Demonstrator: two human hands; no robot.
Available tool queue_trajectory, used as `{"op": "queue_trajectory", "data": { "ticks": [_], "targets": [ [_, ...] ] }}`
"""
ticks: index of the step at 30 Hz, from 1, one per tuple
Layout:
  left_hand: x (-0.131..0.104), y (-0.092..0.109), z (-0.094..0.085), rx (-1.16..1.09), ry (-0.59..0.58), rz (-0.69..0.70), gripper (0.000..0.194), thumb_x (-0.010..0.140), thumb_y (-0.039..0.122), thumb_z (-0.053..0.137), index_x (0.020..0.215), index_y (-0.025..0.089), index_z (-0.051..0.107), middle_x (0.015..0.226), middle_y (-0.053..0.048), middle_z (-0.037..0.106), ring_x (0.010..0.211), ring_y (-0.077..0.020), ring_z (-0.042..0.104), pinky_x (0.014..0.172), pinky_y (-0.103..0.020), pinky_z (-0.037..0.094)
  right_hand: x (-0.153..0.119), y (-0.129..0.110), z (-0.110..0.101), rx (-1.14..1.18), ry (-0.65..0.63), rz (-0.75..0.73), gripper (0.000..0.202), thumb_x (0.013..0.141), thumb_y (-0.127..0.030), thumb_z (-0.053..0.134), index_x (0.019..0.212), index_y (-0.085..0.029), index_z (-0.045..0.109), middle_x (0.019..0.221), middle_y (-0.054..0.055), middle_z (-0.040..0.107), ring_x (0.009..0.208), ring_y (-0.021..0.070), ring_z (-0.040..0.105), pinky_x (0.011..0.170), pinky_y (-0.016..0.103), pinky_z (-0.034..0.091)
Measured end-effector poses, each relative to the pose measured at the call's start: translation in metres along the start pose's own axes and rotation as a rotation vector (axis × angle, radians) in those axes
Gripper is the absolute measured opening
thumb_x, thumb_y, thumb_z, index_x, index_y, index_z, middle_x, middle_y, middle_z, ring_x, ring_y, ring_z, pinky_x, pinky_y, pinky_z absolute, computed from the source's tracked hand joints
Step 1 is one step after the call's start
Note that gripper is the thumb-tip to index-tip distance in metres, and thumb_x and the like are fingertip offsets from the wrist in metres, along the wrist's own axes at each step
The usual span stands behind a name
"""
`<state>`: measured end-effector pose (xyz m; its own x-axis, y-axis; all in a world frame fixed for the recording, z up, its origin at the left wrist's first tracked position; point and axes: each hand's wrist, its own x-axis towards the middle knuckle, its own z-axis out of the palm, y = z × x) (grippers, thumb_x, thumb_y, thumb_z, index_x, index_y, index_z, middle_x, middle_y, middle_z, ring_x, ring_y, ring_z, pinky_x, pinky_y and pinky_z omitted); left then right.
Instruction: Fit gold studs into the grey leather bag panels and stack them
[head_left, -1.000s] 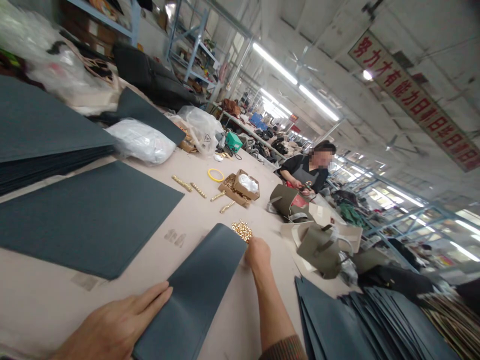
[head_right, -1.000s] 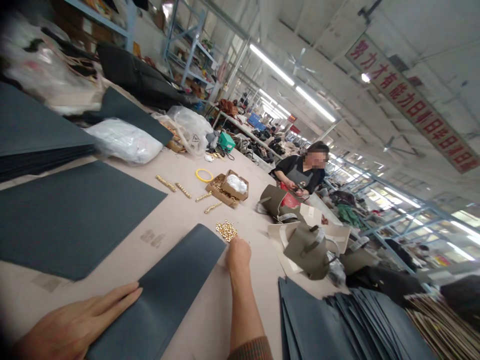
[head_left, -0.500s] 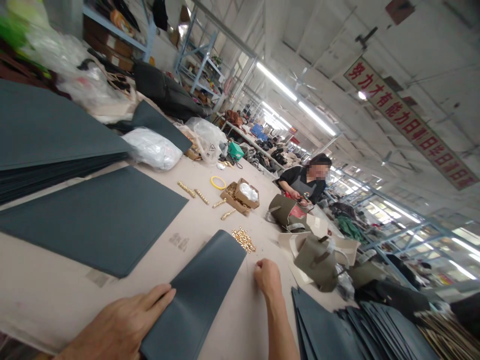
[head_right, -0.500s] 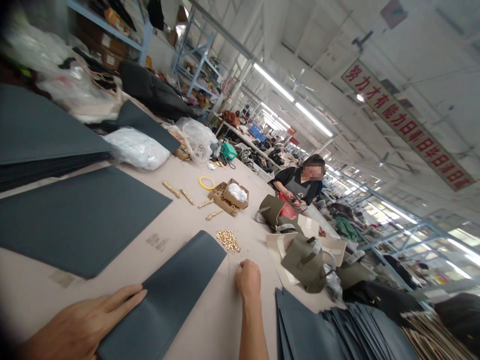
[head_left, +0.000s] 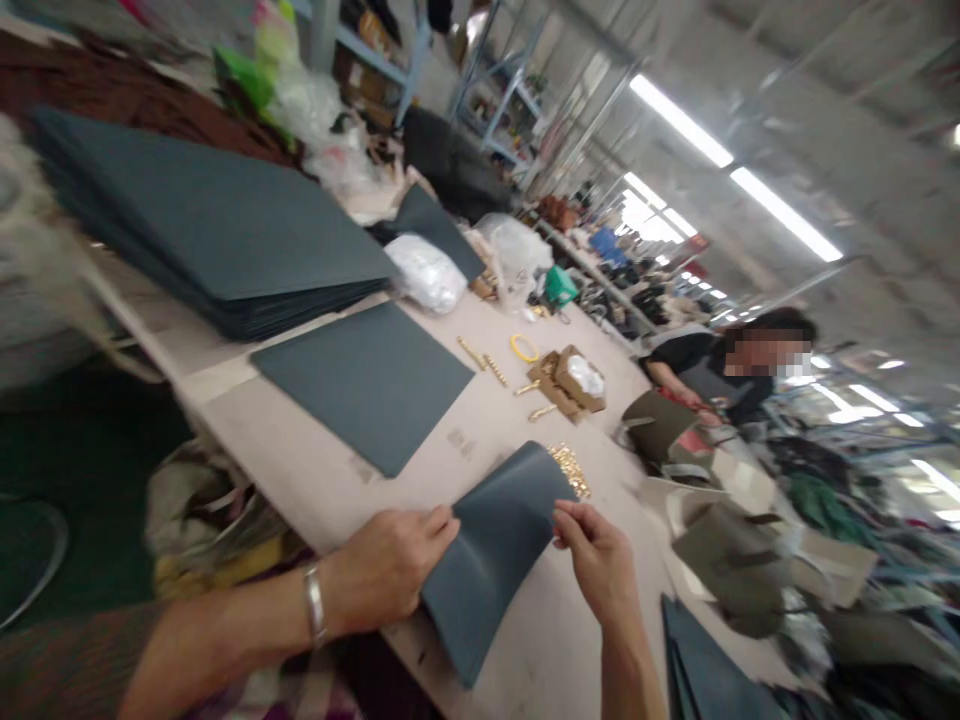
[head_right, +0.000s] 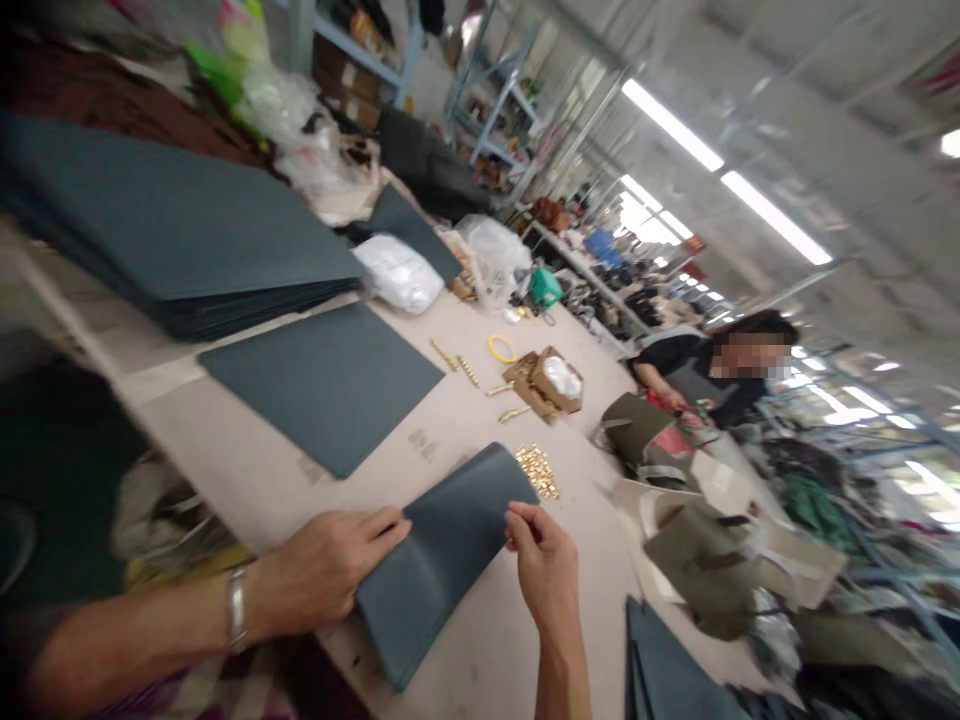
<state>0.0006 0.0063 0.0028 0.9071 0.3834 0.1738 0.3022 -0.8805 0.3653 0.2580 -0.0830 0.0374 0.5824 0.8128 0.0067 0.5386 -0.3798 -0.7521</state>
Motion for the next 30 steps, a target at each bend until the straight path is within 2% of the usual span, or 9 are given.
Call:
{"op": "queue_trajectory", "data": {
  "ticks": [2,5,8,13,17,24,30],
  "targets": [
    [0.001,-0.002,0.0,-0.018,-0.034,-0.008,0.054,0.069,0.006,0.05,0.122,0.015,0.05,0.111,-0.011,0.061,0.088,-0.022,0.064,0.076,-0.034,0.056,-0.009,-0.019,0.028,0.114,-0.134,0.018,0.034,0.075,-0.046,0.065,0.09,-0.015,0.069,0.071,0.003,0.067,0.062,0.0169,0.062,0.063,0.029,0.053],
    [0.0,-0.005,0.003,-0.02,-0.058,-0.031,0.04,0.073,0.014,0.054,0.113,0.016,0.052,0.105,-0.009,0.06,0.082,-0.023,0.062,0.07,-0.036,0.054,-0.018,-0.036,0.064,0.165,-0.356,0.044,0.029,0.075,-0.042,0.067,0.085,-0.015,0.069,0.069,0.002,0.065,0.061,0.0148,0.06,0.061,0.027,0.052],
    [-0.003,-0.006,0.004,0.0,-0.042,-0.016,0.029,0.074,0.017,0.055,0.104,0.015,0.055,0.098,-0.007,0.059,0.077,-0.0239,0.061,0.064,-0.038,0.053,-0.018,-0.04,0.081,0.107,-0.484,0.053,0.025,0.077,-0.039,0.064,0.082,-0.015,0.07,0.066,0.001,0.064,0.059,0.0136,0.058,0.057,0.025,0.05],
    [-0.004,-0.007,0.006,0.024,-0.005,0.033,0.029,0.078,0.02,0.054,0.106,0.014,0.055,0.098,-0.008,0.06,0.076,-0.0244,0.06,0.06,-0.038,0.053,-0.006,-0.041,0.082,-0.028,-0.564,-0.011,0.022,0.079,-0.034,0.06,0.082,-0.016,0.073,0.062,0.001,0.063,0.057,0.0134,0.057,0.055,0.023,0.047],
    [-0.004,-0.008,0.008,0.02,0.005,0.045,0.03,0.078,0.021,0.054,0.107,0.014,0.055,0.098,-0.008,0.061,0.074,-0.024,0.06,0.059,-0.039,0.052,-0.001,-0.045,0.083,-0.071,-0.593,-0.009,0.02,0.078,-0.031,0.06,0.079,-0.017,0.073,0.06,0.0,0.063,0.056,0.0132,0.056,0.054,0.023,0.045],
    [-0.004,-0.007,0.006,0.006,0.01,0.031,0.025,0.079,0.02,0.053,0.103,0.014,0.055,0.095,-0.007,0.061,0.072,-0.0227,0.06,0.058,-0.037,0.051,0.008,-0.049,0.089,-0.061,-0.645,0.141,0.017,0.072,-0.031,0.064,0.069,-0.015,0.067,0.054,-0.001,0.061,0.048,0.0112,0.054,0.047,0.021,0.044],
    [-0.005,-0.007,0.006,-0.043,-0.03,0.016,0.029,0.081,0.019,0.05,0.109,0.013,0.054,0.099,-0.008,0.062,0.077,-0.023,0.061,0.063,-0.037,0.052,0.017,-0.056,0.091,-0.069,-0.682,0.28,0.009,0.067,-0.022,0.064,0.064,-0.015,0.061,0.048,-0.001,0.06,0.042,0.0102,0.055,0.042,0.019,0.044]
  ]
}}
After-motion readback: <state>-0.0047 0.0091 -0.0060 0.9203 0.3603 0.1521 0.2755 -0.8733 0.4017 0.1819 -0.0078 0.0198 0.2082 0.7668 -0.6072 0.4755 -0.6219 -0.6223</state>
